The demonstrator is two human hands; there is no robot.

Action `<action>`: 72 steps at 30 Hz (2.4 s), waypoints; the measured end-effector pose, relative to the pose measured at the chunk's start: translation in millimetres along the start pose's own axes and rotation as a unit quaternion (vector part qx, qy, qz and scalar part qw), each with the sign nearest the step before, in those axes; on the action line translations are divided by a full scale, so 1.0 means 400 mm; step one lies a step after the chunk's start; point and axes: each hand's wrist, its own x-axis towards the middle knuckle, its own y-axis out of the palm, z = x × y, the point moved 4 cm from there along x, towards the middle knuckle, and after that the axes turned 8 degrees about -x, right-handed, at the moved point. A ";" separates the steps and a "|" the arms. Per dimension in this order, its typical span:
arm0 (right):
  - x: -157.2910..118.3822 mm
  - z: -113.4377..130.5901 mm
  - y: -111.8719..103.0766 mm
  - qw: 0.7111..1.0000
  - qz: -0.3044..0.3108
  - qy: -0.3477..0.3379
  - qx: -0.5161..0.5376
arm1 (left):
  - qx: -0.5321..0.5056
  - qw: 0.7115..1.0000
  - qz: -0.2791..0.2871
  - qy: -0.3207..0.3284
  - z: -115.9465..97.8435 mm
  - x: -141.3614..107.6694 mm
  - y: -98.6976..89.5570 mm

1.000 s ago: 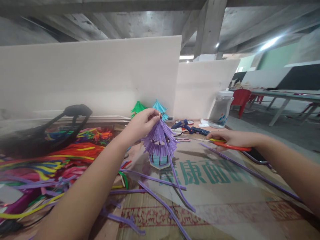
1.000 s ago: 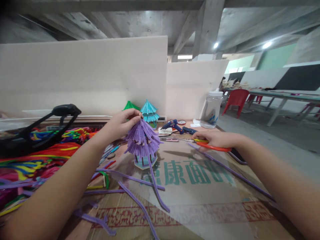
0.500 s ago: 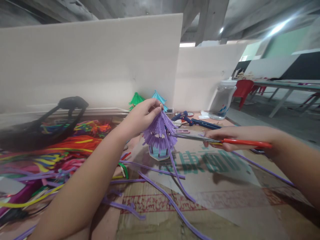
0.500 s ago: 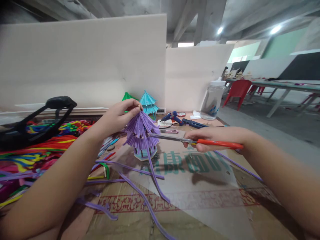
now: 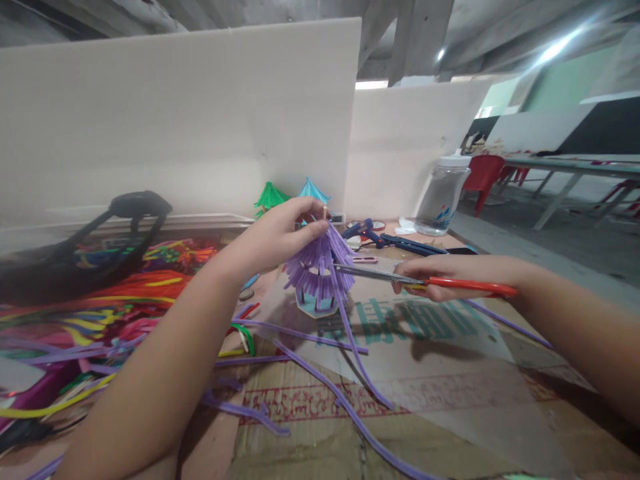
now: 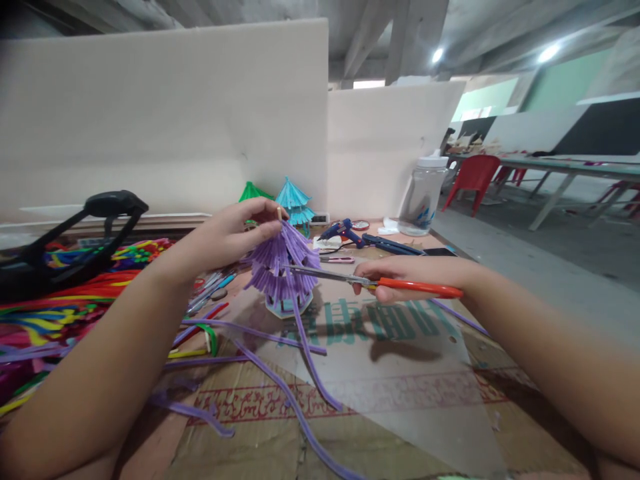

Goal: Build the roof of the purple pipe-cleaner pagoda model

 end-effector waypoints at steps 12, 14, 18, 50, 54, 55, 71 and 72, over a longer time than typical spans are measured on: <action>0.014 -0.012 0.024 0.999 0.026 -0.009 0.029 | 0.042 0.989 0.143 -0.015 0.011 -0.021 0.016; 0.017 -0.011 0.028 0.999 0.025 0.000 0.025 | 0.040 0.989 0.139 0.003 0.010 -0.020 0.017; 0.029 -0.006 0.030 0.999 0.012 0.027 0.033 | 0.039 0.989 0.142 0.020 0.014 -0.020 0.022; 0.053 -0.048 0.054 0.997 -0.034 0.057 0.038 | 0.053 0.988 0.142 0.024 0.013 -0.015 0.039; 0.055 -0.063 0.057 0.996 -0.031 0.076 0.047 | 0.046 0.989 0.140 0.013 0.019 -0.013 0.036; 0.051 -0.064 0.053 0.995 -0.026 0.082 0.058 | 0.045 0.989 0.141 0.008 0.022 -0.013 0.035; 0.046 -0.152 0.098 0.989 0.041 0.142 -0.022 | 0.061 0.993 0.098 -0.031 0.032 -0.012 -0.003; 0.051 -0.153 0.104 0.989 0.027 0.139 -0.037 | 0.058 0.993 0.099 -0.030 0.030 -0.012 -0.001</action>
